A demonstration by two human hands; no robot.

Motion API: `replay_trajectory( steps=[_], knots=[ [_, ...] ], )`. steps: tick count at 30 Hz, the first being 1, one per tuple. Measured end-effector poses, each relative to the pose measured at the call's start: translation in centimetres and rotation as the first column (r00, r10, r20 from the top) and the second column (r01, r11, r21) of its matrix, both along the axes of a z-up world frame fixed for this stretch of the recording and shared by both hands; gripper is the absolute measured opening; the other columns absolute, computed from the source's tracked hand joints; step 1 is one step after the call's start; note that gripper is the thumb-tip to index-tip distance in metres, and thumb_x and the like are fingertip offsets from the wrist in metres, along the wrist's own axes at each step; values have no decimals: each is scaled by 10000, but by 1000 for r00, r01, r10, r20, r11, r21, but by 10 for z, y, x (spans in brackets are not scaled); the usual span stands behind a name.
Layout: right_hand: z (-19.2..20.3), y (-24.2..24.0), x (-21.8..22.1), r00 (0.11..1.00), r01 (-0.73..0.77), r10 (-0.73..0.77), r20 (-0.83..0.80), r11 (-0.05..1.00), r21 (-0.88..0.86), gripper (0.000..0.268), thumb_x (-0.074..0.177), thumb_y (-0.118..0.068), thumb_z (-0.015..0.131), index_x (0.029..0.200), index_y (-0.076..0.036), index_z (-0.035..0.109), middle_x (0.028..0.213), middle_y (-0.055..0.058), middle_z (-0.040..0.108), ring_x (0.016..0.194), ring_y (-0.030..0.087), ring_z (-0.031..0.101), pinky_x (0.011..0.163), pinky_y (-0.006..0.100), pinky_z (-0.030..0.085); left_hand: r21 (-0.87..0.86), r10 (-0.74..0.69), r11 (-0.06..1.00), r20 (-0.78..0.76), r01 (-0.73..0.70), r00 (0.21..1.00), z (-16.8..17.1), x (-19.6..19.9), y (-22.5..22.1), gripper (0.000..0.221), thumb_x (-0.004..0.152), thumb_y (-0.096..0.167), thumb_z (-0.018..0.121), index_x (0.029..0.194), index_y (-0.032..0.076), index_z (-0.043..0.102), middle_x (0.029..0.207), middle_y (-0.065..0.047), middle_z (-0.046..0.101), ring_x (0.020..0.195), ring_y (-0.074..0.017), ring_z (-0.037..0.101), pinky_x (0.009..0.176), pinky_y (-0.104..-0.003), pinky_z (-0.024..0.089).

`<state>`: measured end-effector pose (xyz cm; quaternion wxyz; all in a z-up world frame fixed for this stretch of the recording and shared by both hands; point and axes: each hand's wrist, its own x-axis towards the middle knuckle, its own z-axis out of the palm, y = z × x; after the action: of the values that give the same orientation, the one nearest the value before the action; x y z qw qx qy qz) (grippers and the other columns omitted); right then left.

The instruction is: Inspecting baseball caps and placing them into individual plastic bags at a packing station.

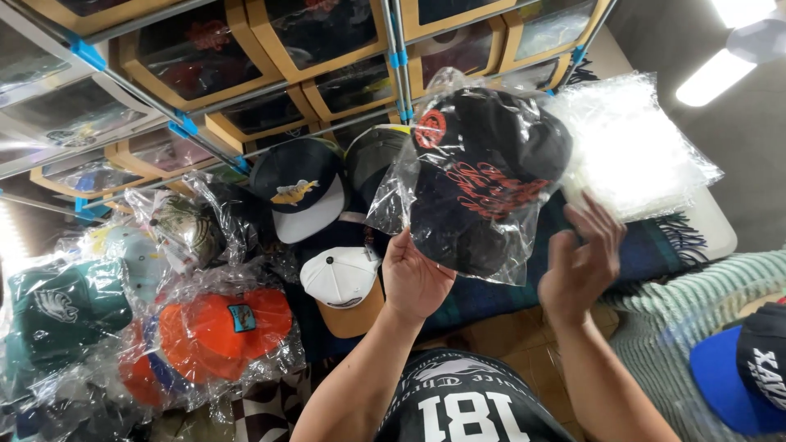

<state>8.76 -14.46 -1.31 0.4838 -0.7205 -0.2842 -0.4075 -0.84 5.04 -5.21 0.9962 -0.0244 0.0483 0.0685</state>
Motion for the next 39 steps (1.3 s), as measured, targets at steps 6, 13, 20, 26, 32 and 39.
replay_trajectory(
  steps=[6,13,20,26,32,39],
  knots=[
    [-11,-17,49,740,130,346,-577,768,627,370,940,-574,671,1193,-316,595,1297,-124,606,1244,123,594,1007,341,381,192,-126,976,137,98,983,-17,-11,3,402,1095,304,398,1390,164,633,1332,-53,695,1257,-265,638,1017,-416,524],
    [-39,-22,76,609,176,546,-575,614,769,447,929,-447,713,1148,-57,721,863,-13,699,682,42,595,609,170,411,248,-102,965,61,84,993,11,-14,3,502,1051,325,449,1487,86,516,1459,-141,582,1382,-332,518,1172,-491,399],
    [-35,-9,64,608,105,557,-566,650,753,178,1070,-188,610,1011,-60,719,848,44,708,735,64,709,535,150,517,112,-17,993,-153,34,988,2,-11,3,494,995,417,537,1277,39,685,1303,-251,677,1168,-433,661,940,-485,539],
    [-45,-11,66,602,92,578,-550,634,767,177,1082,-169,595,989,-57,695,816,45,679,633,55,642,463,149,455,83,-21,996,-156,34,988,13,-15,2,502,990,432,559,1266,32,684,1297,-255,679,1149,-417,674,899,-435,566],
    [-45,-12,62,602,74,601,-525,613,786,165,1077,-167,604,967,-66,676,810,35,665,583,41,591,431,132,375,128,-46,989,-241,79,969,-13,-14,5,564,976,512,554,1243,34,691,1271,-245,695,1095,-408,698,779,-330,564],
    [-34,-12,48,606,76,588,-536,628,775,161,1070,-180,630,952,-77,669,806,20,659,576,8,540,444,116,339,155,20,987,-315,31,949,-73,-16,11,567,940,552,641,1178,46,735,1175,-233,741,1001,-432,724,723,-315,599]
  ],
)
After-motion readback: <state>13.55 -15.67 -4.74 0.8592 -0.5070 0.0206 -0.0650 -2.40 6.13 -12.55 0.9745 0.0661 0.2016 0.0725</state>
